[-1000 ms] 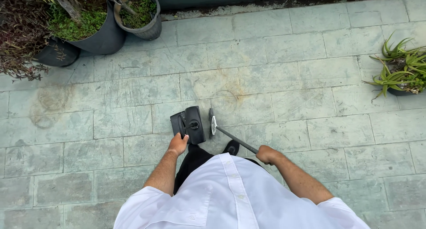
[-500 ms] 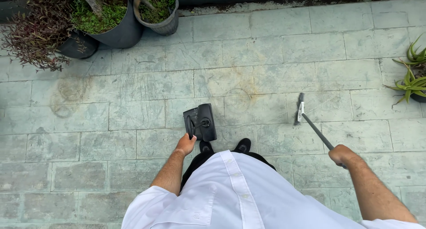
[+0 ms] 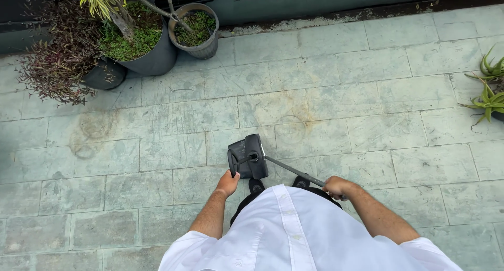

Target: Cleaning an outdoor tiled floor using a scraper and a dustpan while walking

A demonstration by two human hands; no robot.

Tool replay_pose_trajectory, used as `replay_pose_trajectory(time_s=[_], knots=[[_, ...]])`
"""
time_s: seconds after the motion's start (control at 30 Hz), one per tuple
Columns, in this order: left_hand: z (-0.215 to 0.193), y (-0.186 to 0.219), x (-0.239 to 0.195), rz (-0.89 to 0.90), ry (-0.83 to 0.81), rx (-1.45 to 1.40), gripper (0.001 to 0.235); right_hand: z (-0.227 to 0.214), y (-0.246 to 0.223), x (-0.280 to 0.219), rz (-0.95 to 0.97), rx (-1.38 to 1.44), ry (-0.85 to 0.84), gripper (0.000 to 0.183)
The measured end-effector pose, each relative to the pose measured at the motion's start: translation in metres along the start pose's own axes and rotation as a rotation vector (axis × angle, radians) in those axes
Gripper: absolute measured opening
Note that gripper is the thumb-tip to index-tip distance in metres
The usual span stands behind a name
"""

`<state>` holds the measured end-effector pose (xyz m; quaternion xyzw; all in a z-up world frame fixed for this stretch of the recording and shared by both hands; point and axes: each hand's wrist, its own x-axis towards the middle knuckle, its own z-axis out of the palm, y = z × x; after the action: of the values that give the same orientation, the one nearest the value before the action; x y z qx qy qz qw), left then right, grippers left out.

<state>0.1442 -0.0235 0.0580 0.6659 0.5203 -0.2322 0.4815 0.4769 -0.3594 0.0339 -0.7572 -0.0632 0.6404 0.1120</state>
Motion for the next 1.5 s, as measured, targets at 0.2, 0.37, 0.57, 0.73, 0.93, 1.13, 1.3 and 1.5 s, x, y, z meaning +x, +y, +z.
replay_pose_trajectory(time_s=[0.2,0.37,0.57,0.73,0.93,1.13,1.3,1.5], knots=[[-0.017,-0.014,0.011,0.038,0.005,0.0,0.048,-0.071,0.039,-0.114,0.127,0.172,0.202,0.055],[-0.03,-0.028,0.028,0.049,0.008,-0.013,0.047,-0.08,0.077,-0.067,0.167,-0.086,0.442,0.045],[-0.04,-0.033,0.028,0.026,0.028,-0.015,0.044,0.013,0.002,-0.031,0.179,-0.466,0.411,0.05],[-0.028,-0.028,0.036,0.004,0.048,-0.014,0.044,0.056,-0.024,-0.008,-0.036,-0.45,0.199,0.044],[0.002,0.0,0.028,-0.066,0.139,-0.047,0.048,0.009,0.026,0.003,-0.044,-0.13,0.052,0.048],[0.052,0.044,0.038,-0.117,0.268,-0.147,0.056,-0.137,0.136,-0.023,0.051,0.178,0.156,0.06],[0.1,0.093,0.055,-0.129,0.384,-0.326,0.048,-0.261,0.211,-0.064,0.125,0.287,0.373,0.051],[0.116,0.148,0.064,-0.018,0.634,-0.496,0.036,-0.377,0.253,-0.096,0.333,0.206,0.507,0.024]])
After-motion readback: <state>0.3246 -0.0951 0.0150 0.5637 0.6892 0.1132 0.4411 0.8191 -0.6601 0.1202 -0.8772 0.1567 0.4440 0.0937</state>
